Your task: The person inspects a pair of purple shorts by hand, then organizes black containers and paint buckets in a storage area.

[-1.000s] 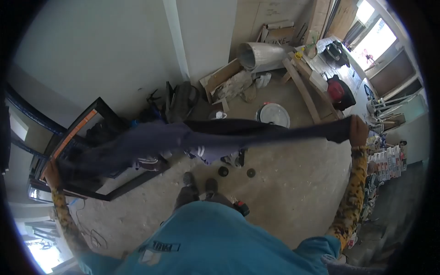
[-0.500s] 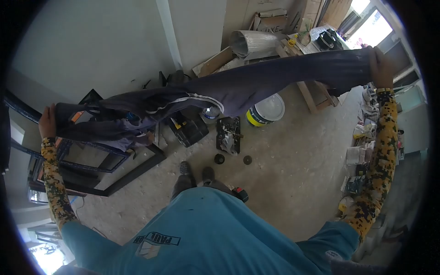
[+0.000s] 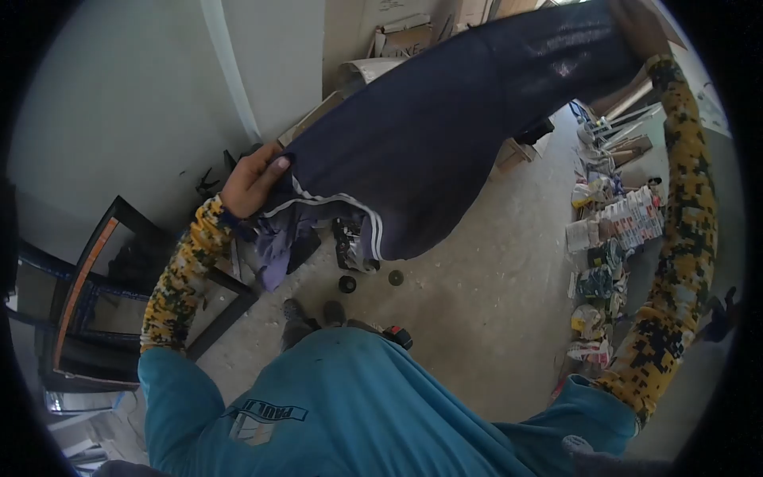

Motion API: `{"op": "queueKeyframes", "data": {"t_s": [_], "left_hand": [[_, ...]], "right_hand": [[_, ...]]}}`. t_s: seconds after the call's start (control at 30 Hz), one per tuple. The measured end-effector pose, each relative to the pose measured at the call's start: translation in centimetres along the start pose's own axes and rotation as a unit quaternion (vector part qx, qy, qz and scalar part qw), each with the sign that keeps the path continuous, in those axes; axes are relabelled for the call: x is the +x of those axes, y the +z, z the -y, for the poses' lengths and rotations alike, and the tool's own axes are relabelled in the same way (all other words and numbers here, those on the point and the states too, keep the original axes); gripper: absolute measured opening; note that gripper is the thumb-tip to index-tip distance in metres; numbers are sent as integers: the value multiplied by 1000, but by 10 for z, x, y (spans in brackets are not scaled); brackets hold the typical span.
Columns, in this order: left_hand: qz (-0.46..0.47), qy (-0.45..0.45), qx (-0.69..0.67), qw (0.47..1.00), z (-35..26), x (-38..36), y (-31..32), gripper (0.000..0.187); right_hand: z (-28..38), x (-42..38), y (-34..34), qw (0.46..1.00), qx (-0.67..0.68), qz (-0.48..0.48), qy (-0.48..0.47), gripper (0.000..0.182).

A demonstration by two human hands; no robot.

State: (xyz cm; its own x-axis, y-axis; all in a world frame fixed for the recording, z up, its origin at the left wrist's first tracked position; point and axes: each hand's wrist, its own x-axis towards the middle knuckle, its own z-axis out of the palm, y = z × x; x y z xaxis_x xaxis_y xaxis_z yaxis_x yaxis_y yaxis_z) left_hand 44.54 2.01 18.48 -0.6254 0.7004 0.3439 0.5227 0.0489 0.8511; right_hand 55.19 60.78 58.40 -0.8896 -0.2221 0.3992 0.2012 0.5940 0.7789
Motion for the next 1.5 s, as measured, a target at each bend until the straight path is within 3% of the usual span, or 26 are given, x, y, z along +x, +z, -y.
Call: {"op": "queueKeyframes", "data": {"t_s": [0.03,0.07,0.1,0.13,0.17,0.2,0.23,0.27,0.3,0.33,0.4,0.43,0.5,0.53,0.6,0.67,0.73,0.93,1.0,1.07,1.13,1.2,1.23,1.3,1.47,1.5], "left_hand": [[4,-1,-6,1000,-12,-3,1,29],[45,4,1,999,-27,-4,-3,29],[84,10,12,996,-41,-3,-9,29],[84,10,15,996,-53,-1,-12,29],[136,4,18,991,-65,2,-12,29],[187,-1,20,982,-77,5,-12,29],[199,-7,17,980,-92,8,-6,28],[203,-7,21,979,-101,10,-6,28],[216,3,28,976,-109,12,-9,28],[227,12,36,973,-117,12,-13,27],[229,7,61,972,-136,8,-26,27],[254,-27,79,964,-145,3,-34,26],[271,-57,111,954,-157,-12,-40,25],[272,-39,152,949,-163,-24,-41,24],[279,-3,227,933,-189,-49,-42,23],[304,27,262,915,-229,-78,-47,26],[318,36,265,910,-240,-95,-56,28],[140,-1,293,946,-229,-133,-72,25],[126,-15,270,954,-221,-143,-68,23],[47,-13,278,959,-209,-149,-68,25],[-23,-193,225,955,-211,-174,-108,34],[-64,-126,272,952,-195,-176,-102,36],[-81,-167,229,956,-189,-172,-101,36],[-115,-185,160,963,-167,-155,-102,36],[-35,-149,149,977,-118,-144,-106,30],[-19,-109,158,981,-110,-143,-103,27]], "right_hand": [[38,-18,-3,991,93,59,73,34],[49,-32,30,987,107,39,111,43],[66,-41,53,992,73,42,93,41],[129,-28,2,961,72,221,149,39],[179,-24,-21,954,162,206,142,34],[229,-27,-23,932,353,37,77,32],[285,-29,-50,868,495,-26,-2,35],[345,-33,-93,774,633,-11,-29,38],[389,-41,-119,687,718,62,-95,42],[427,-50,-133,641,754,30,-143,33],[451,-60,-144,492,832,196,-167,28],[452,-62,-149,486,836,188,-174,28],[442,-64,-159,388,871,256,-158,27],[440,-66,-168,380,874,252,-167,27],[429,-68,-188,561,773,2,-297,23],[417,-85,-210,573,741,-85,-340,22],[405,-86,-217,563,743,-75,-354,22],[409,-71,-202,561,745,-81,-351,26],[413,-70,-196,554,753,-71,-348,27],[413,-62,-187,577,738,-76,-341,28],[389,-66,-136,624,753,-38,-205,27],[399,-69,-139,668,710,-115,-192,29],[408,-77,-138,662,719,-97,-190,29],[417,-56,-124,581,809,-14,-89,30],[430,-51,-120,561,825,10,-65,33],[431,-50,-122,549,832,14,-73,33]]}}
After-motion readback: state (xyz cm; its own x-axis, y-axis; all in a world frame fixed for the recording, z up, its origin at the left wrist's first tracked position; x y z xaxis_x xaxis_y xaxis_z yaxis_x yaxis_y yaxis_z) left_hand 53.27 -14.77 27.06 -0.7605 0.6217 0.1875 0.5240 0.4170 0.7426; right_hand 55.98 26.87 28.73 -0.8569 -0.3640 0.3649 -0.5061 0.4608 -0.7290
